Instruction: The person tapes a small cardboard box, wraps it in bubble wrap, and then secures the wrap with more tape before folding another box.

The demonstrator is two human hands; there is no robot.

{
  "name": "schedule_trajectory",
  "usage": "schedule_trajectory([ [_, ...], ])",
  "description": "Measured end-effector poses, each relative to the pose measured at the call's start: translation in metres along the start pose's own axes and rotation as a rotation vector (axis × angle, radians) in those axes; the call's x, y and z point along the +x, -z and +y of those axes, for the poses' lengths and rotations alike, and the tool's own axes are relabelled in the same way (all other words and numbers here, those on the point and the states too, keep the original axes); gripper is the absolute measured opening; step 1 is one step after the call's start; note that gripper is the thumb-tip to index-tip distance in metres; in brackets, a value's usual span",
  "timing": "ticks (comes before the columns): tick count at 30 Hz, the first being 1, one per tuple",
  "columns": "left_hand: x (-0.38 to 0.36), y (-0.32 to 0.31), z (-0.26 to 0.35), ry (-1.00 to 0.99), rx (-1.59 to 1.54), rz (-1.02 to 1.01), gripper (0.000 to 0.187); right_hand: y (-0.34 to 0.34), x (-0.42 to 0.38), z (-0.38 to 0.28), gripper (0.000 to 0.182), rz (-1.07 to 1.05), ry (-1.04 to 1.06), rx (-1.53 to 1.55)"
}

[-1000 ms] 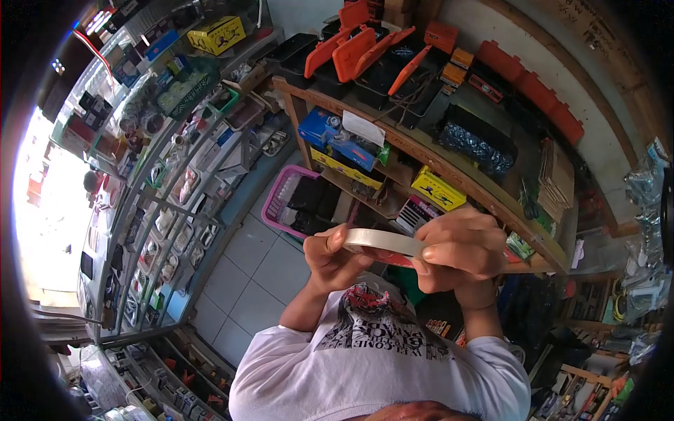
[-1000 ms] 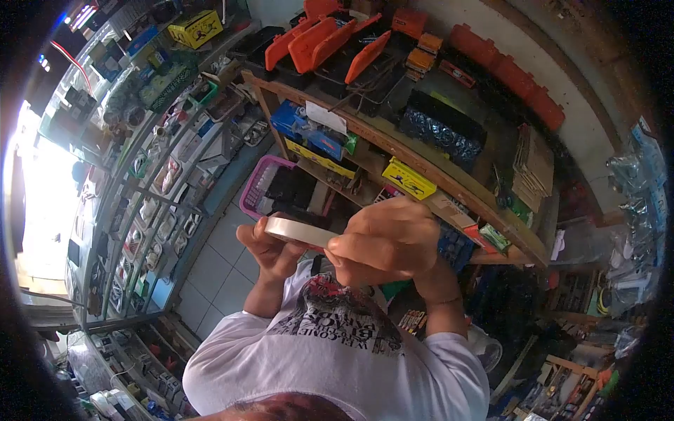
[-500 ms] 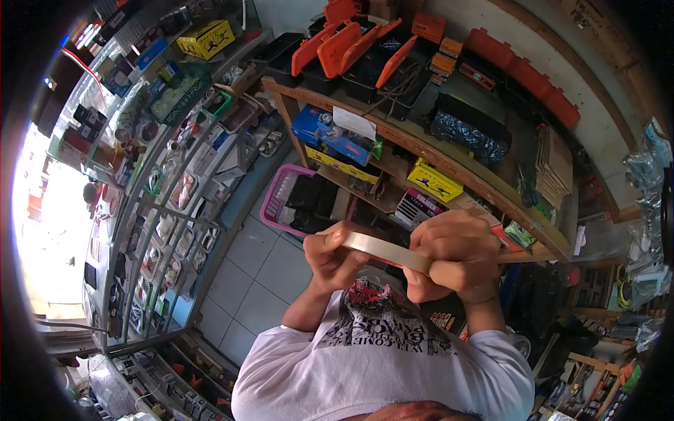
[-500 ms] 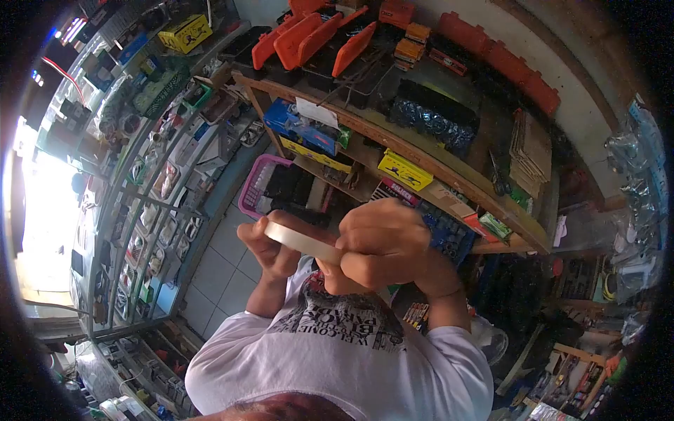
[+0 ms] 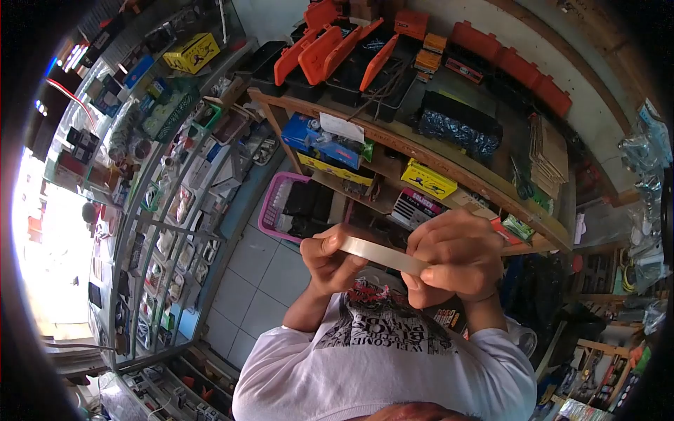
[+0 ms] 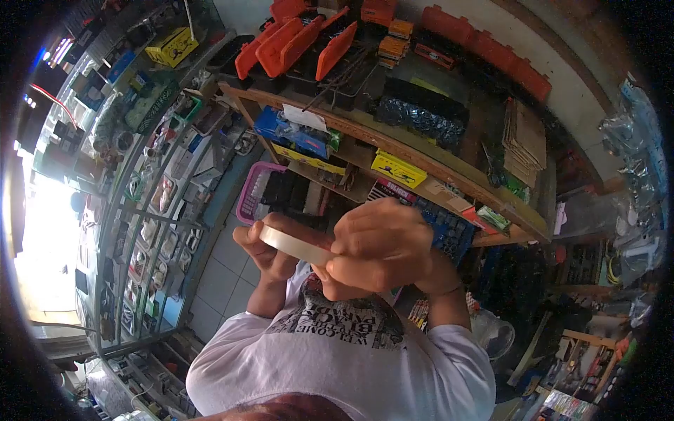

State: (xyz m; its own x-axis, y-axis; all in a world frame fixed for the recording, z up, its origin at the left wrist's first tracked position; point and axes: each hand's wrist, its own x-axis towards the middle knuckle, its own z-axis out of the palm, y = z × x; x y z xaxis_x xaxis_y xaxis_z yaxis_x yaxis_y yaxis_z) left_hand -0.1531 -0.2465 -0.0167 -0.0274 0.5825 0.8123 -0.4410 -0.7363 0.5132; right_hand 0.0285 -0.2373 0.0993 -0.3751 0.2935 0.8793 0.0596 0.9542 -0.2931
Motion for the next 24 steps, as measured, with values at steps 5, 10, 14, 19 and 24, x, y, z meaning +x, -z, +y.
schedule_trajectory([
  [5, -0.001, -0.001, -0.002, 0.035, -0.043, -0.031, 0.058, -0.001, -0.005, -0.008, 0.028, -0.009, 0.005, -0.004],
  [10, 0.0, 0.001, -0.004, 0.068, -0.105, 0.004, 0.057, 0.0, -0.007, 0.003, 0.029, -0.044, -0.022, -0.042],
  [14, -0.009, -0.003, -0.007, 0.105, -0.189, 0.088, 0.053, -0.009, -0.001, 0.003, 0.03, 0.088, -0.077, -0.004],
  [19, -0.009, -0.006, -0.008, 0.115, -0.234, 0.086, 0.05, -0.002, 0.003, 0.003, 0.034, 0.021, -0.047, 0.0],
  [24, -0.011, -0.009, -0.008, 0.119, -0.294, 0.091, 0.051, -0.011, -0.002, 0.008, 0.033, 0.114, -0.005, 0.142],
])
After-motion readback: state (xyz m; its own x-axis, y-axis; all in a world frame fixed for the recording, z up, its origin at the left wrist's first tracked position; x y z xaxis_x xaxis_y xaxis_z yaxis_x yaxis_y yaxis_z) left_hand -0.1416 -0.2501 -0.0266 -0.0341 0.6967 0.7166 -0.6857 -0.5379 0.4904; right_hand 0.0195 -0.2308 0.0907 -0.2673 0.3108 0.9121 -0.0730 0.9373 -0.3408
